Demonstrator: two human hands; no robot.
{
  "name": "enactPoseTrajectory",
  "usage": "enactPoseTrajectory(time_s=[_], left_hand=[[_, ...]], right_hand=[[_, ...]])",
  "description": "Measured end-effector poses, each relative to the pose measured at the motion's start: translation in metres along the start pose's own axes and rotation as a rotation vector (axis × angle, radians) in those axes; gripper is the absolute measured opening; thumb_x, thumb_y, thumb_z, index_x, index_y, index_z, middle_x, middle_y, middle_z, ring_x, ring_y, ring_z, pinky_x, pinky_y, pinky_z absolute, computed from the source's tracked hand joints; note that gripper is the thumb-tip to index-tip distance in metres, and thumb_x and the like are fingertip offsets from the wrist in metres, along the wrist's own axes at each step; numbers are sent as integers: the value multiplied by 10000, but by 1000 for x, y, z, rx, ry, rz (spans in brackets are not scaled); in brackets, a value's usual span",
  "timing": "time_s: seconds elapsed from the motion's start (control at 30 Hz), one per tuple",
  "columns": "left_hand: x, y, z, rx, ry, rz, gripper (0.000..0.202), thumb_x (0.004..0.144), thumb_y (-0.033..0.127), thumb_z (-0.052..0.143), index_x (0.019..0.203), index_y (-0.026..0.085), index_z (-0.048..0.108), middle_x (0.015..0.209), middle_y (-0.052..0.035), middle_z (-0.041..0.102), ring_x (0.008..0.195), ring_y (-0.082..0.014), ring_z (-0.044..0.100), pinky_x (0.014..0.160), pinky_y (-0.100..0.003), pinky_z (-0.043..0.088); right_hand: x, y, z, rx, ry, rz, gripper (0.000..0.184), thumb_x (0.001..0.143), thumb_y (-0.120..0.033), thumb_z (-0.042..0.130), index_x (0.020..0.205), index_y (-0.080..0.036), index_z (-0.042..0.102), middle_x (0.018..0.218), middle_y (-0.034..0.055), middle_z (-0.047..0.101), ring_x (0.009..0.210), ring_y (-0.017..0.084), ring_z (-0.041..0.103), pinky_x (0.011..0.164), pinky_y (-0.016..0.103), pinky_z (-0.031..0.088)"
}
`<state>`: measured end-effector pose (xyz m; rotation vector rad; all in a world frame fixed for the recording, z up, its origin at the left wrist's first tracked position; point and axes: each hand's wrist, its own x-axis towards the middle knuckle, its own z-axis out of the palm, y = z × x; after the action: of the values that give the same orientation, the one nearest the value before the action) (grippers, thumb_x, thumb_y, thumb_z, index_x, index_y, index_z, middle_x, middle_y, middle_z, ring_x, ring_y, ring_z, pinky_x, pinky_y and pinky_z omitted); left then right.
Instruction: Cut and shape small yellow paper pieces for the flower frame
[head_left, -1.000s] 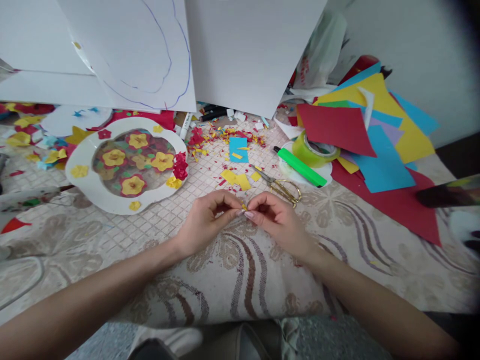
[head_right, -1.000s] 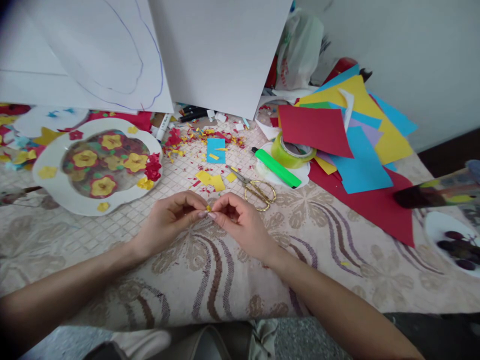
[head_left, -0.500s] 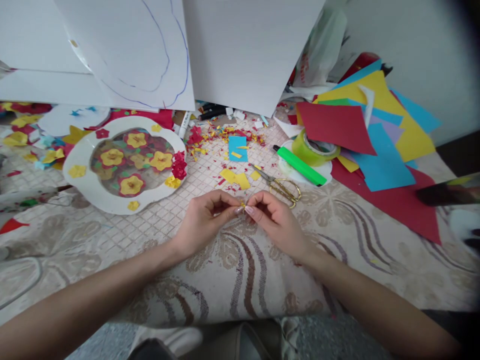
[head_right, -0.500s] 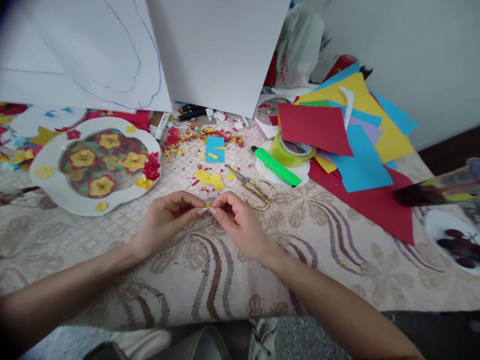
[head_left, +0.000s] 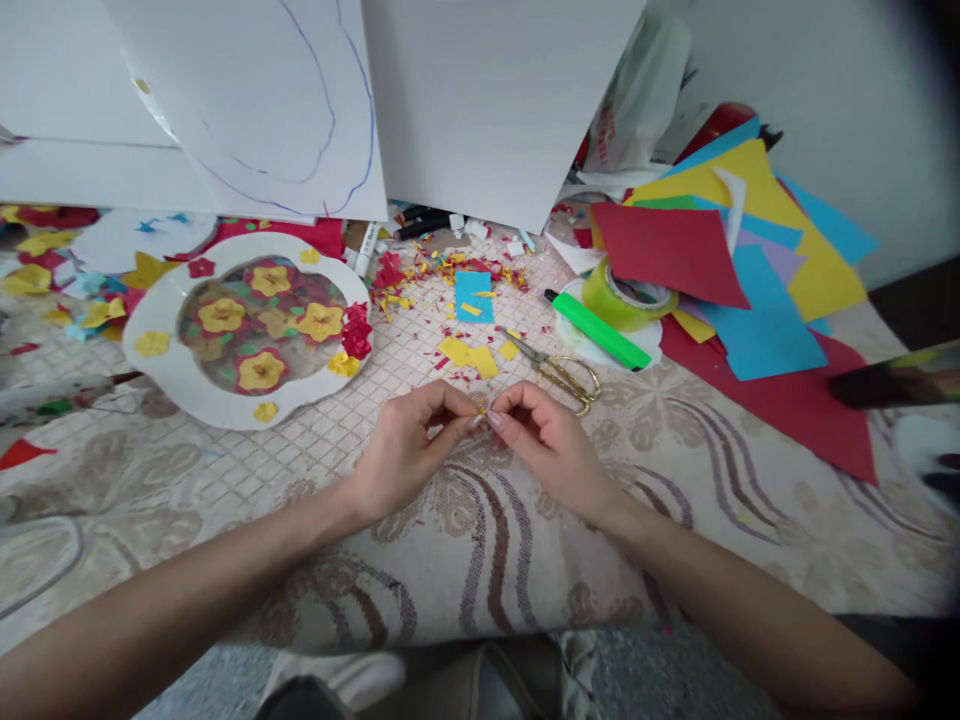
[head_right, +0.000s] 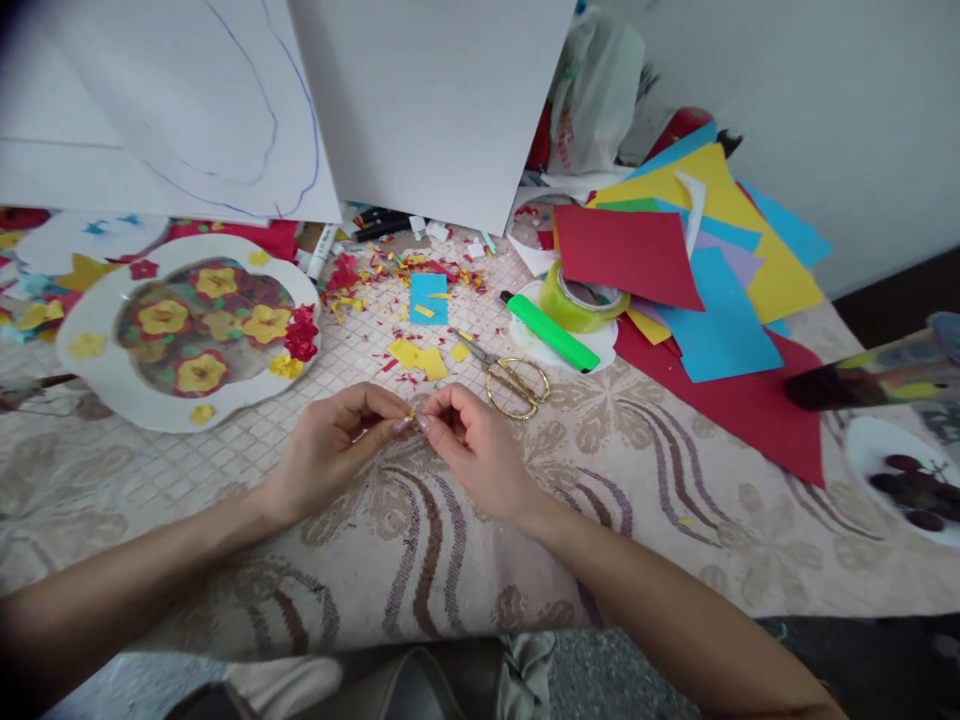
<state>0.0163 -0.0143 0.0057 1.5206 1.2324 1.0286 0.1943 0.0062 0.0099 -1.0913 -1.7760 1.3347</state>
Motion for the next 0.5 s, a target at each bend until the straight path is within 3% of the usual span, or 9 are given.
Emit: enactPoseTrajectory(time_s=[0.13,0.33,0.5], left_hand=[[0,1,2,-11,21,-41,82,821,227,599,828,146,613,805,-40,661,735,-130,617,660,-246,482],[1,-1,6,-288,47,-114,191,783,175,639,897,169,486,803,-15,658,775,-125,642,719,-251,509],[2,-3,7,-334,51,-132,207,763,177,665,865,163,485,786,-7,640,758,-114,635,721,-242,506]], right_hand=[[0,-1,0,-2,7,4,54,894,-203,517,845,-182,518,742,-7,526,659,122,494,577,235,402],[0,-1,0,-26,26,-3,71,881,-193,531,812,-180,519,720,-9,522,647,121,496,559,235,387],[1,-2,0,-22,26,-7,72,877,-184,535,808,-175,517,705,-14,515,633,115,491,537,228,375]])
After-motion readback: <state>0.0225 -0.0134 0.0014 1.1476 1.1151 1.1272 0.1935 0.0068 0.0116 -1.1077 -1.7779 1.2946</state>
